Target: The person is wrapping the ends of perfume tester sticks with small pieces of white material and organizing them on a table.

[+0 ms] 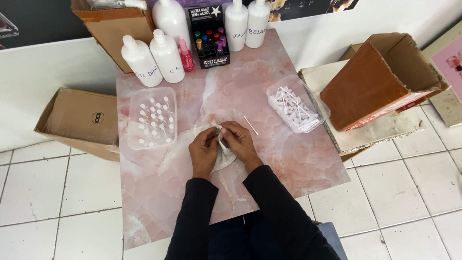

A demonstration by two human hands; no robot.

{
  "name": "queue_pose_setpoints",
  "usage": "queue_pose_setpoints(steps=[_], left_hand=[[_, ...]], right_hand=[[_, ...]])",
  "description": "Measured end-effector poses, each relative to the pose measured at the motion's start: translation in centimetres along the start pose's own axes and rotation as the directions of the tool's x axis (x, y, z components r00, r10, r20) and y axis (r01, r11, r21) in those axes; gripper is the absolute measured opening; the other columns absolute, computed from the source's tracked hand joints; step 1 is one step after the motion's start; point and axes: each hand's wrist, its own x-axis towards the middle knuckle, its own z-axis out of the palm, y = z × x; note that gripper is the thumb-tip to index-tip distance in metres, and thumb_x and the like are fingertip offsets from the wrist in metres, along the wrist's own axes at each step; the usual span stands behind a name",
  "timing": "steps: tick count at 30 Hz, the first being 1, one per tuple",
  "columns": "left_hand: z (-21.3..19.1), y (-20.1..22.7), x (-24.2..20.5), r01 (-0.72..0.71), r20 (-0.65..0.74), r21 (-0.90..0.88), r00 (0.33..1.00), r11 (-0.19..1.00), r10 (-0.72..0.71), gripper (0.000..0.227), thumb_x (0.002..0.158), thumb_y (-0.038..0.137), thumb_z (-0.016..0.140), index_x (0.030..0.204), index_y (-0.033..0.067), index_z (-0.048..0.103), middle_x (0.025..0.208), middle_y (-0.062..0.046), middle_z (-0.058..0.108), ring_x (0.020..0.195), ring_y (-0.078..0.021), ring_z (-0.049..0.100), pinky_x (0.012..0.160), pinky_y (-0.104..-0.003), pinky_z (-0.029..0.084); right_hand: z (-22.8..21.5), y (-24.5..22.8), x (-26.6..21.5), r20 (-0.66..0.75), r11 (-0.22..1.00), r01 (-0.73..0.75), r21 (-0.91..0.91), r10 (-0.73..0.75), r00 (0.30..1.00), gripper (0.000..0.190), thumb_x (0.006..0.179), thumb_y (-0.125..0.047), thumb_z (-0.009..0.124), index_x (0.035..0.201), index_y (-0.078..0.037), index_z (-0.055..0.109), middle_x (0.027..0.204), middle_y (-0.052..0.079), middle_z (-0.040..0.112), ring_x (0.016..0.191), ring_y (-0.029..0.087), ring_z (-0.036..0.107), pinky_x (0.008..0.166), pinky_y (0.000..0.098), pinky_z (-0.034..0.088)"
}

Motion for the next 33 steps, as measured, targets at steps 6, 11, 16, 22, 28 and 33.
queue_pose_setpoints(steps=[6, 11, 16, 22, 28, 33], left_hand=[[-0.1, 2.0, 0.3, -0.133, 0.055, 0.108, 0.99, 0.985, 0.127, 0.022, 0.087, -0.009, 0.071, 0.105, 0.0032, 0.075, 0.099, -0.014, 0.07, 0.092, -0.0285, 0.074, 0.078, -0.038, 0.063], [0.2, 1.5, -0.1, -0.052, -0.005, 0.127, 0.999, 0.991, 0.053, 0.027, 0.083, -0.006, 0.078, 0.108, 0.0032, 0.074, 0.094, -0.014, 0.069, 0.086, -0.0247, 0.071, 0.077, -0.038, 0.063], [0.4, 0.8, 0.0, -0.038, -0.029, 0.146, 0.999, 0.989, 0.042, 0.027, 0.081, -0.002, 0.081, 0.107, 0.0034, 0.074, 0.093, -0.014, 0.07, 0.085, -0.0244, 0.072, 0.074, -0.037, 0.062], [-0.1, 0.7, 0.1, -0.085, 0.009, 0.148, 0.996, 0.985, 0.085, 0.028, 0.084, -0.012, 0.072, 0.107, 0.0032, 0.075, 0.096, -0.014, 0.07, 0.087, -0.0256, 0.072, 0.074, -0.036, 0.062], [-0.3, 1.4, -0.3, -0.039, 0.004, 0.074, 0.999, 0.996, 0.039, 0.029, 0.085, -0.014, 0.069, 0.111, -0.002, 0.071, 0.1, -0.018, 0.07, 0.091, -0.0272, 0.071, 0.078, -0.042, 0.062], [-0.1, 2.0, -0.2, 0.037, 0.0, -0.029, 0.999, 0.999, -0.037, 0.04, 0.088, -0.011, 0.066, 0.127, -0.0005, 0.065, 0.107, -0.016, 0.069, 0.094, -0.0233, 0.072, 0.081, -0.038, 0.062]], right_hand=[[0.3, 0.6, -0.3, -0.046, 0.999, 0.011, -0.04, -0.012, 0.999, 0.02, 0.086, -0.001, 0.082, 0.105, -0.003, 0.08, 0.096, 0.015, 0.071, 0.09, 0.015, 0.065, 0.082, 0.0333, 0.053], [0.3, 0.4, -0.3, -0.118, 0.996, -0.086, 0.001, 0.085, 0.989, 0.013, 0.093, -0.002, 0.074, 0.104, -0.003, 0.08, 0.089, 0.01, 0.072, 0.085, 0.012, 0.063, 0.076, 0.0301, 0.054], [-0.3, 0.2, -0.4, -0.176, 0.981, -0.189, 0.043, 0.194, 0.965, 0.018, 0.103, -0.012, 0.063, 0.109, -0.007, 0.08, 0.081, 0.003, 0.07, 0.081, 0.006, 0.057, 0.071, 0.0232, 0.05], [-0.3, 0.0, -0.1, -0.03, 0.997, -0.068, 0.019, 0.069, 0.997, 0.014, 0.096, -0.004, 0.067, 0.101, -0.002, 0.08, 0.1, 0.018, 0.073, 0.089, 0.019, 0.065, 0.076, 0.0351, 0.056], [0.1, 0.7, 0.2, -0.074, 0.999, -0.02, -0.041, 0.017, 0.997, 0.011, 0.086, -0.005, 0.082, 0.097, -0.005, 0.082, 0.09, 0.014, 0.074, 0.084, 0.014, 0.066, 0.071, 0.03, 0.055], [0.4, -0.4, 0.2, -0.008, 0.994, 0.055, -0.097, -0.056, 0.998, 0.013, 0.096, -0.001, 0.068, 0.098, -0.003, 0.081, 0.092, 0.017, 0.076, 0.088, 0.025, 0.073, 0.081, 0.0387, 0.056]])
